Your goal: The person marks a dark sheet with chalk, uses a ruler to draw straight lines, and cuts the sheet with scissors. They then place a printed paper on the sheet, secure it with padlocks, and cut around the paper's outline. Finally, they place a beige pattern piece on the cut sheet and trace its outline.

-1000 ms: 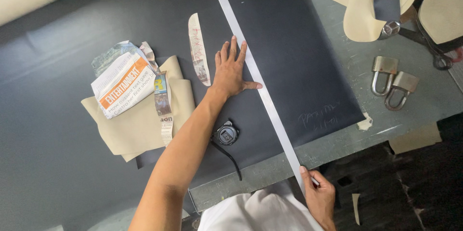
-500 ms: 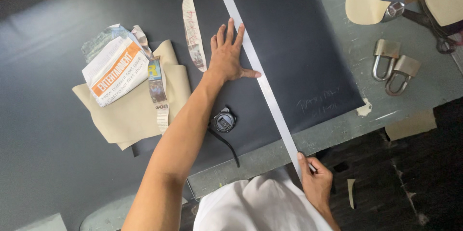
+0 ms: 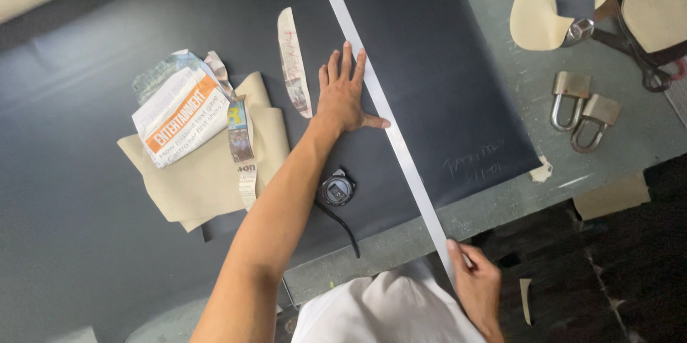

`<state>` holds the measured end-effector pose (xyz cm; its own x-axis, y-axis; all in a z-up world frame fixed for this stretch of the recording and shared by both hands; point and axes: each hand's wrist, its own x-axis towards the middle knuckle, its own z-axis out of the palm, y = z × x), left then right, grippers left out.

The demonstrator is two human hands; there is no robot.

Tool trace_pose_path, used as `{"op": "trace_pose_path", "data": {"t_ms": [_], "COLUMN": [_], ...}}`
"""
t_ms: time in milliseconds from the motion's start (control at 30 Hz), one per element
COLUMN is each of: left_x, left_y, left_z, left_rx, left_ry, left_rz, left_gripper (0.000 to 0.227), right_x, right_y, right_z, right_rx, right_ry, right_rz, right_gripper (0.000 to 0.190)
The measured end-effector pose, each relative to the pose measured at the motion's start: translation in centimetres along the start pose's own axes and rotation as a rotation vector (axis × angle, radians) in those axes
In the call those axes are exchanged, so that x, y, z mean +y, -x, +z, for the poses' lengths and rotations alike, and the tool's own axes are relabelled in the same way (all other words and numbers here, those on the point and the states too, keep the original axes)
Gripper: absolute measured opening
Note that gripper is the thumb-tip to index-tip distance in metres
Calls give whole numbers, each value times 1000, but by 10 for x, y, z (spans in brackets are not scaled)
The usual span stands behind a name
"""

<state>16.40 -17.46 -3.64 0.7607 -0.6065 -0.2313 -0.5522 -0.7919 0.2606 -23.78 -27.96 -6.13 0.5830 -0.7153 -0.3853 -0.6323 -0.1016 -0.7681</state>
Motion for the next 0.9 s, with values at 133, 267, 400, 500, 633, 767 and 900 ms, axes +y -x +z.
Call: {"op": "trace_pose_path", "data": {"t_ms": [133, 267, 400, 500, 633, 767, 900], "left_x": [3, 6, 9, 9, 9, 9, 10], "left_y": [-1, 3, -1, 3, 2, 3, 3], "left_z": [-8, -7, -10, -9, -10, -12, -19], "left_rx": [-16, -57, -56, -35, -21, -52, -55], "left_ry": [-56, -69, -97, -103, -98, -107, -86], "left_rz": [-6, -29, -42, -47, -45, -54, -48], "left_gripper": [169, 169, 170, 169, 167, 166, 163], "right_x": [-6, -36, -84, -110, -129, -142, -179], "right_y": [-4, -14, -61, -84, -98, -101, -136], "right_z": [-25, -39, 0, 30, 44, 50, 77], "right_rx": [223, 128, -127, -162, -128, -143, -143], "right_ry": [11, -92, -24, 82, 130, 187, 232], "right_rz": [-139, -119, -193, -287, -313, -334, -560], "right_gripper": [24, 37, 34, 31, 27, 28, 23]}}
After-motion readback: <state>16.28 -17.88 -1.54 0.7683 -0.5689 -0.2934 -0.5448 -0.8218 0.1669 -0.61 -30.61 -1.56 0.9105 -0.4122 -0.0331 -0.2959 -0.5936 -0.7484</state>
